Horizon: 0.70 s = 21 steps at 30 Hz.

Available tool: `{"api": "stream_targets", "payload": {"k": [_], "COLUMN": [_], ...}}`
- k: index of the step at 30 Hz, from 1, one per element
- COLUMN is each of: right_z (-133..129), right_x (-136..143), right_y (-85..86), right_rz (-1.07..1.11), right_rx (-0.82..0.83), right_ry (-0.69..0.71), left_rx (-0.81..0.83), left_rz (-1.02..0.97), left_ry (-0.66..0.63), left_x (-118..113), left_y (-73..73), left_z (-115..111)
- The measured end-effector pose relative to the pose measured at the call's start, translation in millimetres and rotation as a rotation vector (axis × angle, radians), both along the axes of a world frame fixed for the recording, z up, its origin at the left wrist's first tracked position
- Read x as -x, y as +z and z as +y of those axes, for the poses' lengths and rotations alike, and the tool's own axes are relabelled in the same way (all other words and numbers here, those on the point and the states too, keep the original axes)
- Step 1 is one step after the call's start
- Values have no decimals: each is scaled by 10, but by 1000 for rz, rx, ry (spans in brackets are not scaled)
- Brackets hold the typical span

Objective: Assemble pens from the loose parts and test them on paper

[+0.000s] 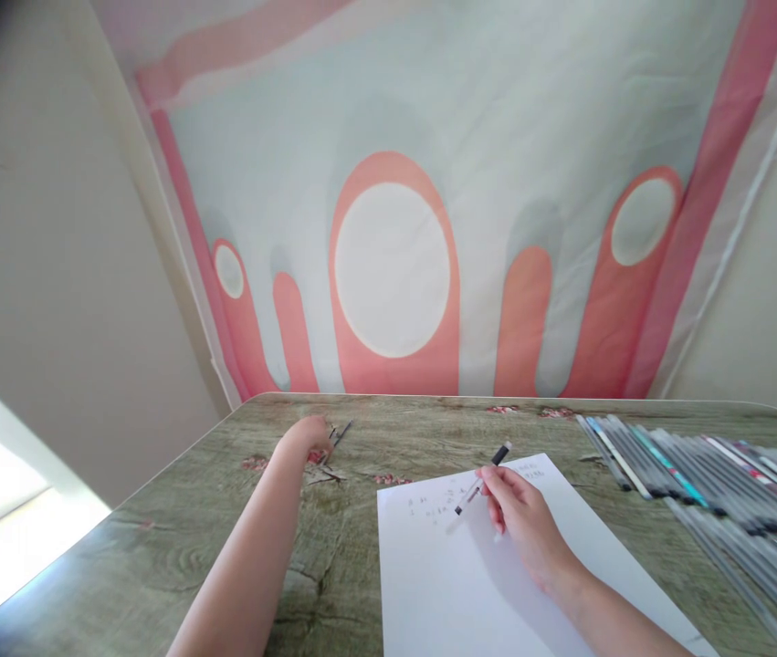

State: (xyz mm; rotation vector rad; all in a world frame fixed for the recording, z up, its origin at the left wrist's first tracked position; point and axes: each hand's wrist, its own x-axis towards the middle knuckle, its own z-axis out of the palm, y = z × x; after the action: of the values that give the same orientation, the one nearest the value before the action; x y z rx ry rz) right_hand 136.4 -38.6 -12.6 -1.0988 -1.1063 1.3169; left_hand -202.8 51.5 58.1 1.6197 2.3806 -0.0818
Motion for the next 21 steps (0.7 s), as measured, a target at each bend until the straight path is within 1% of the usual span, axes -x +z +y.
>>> {"api": "stream_targets", "payload": {"k": [3, 7, 10, 13, 15, 18, 20, 21], "right_z": [-5, -9, -9, -9, -11, -15, -16, -16], "right_x": [2, 0, -3, 0, 5, 14, 18, 18], "right_y": [1, -1, -2, 4, 11, 21, 23, 21], "right_rz": [-7, 0, 3, 1, -4, -20, -30, -33], "right_rx": [-8, -17, -15, -10, -7, -11, -15, -16], "right_ry": [-7, -8, 0, -2, -9, -2, 2, 2], "left_rx": [38, 79, 127, 172, 169, 122, 85, 55], "left_rz": [-41, -97, -149, -224, -301, -440, -561, -673], "left_ry": [-5, -10, -13, -40, -89, -206, -315, -402], "left_x": [27, 47, 31, -32, -104, -270, -416, -497], "left_y": [-67, -96, -81, -7, 83, 232, 289, 295], "left_z": [47, 60, 12, -55, -94, -133, -145, -147]}}
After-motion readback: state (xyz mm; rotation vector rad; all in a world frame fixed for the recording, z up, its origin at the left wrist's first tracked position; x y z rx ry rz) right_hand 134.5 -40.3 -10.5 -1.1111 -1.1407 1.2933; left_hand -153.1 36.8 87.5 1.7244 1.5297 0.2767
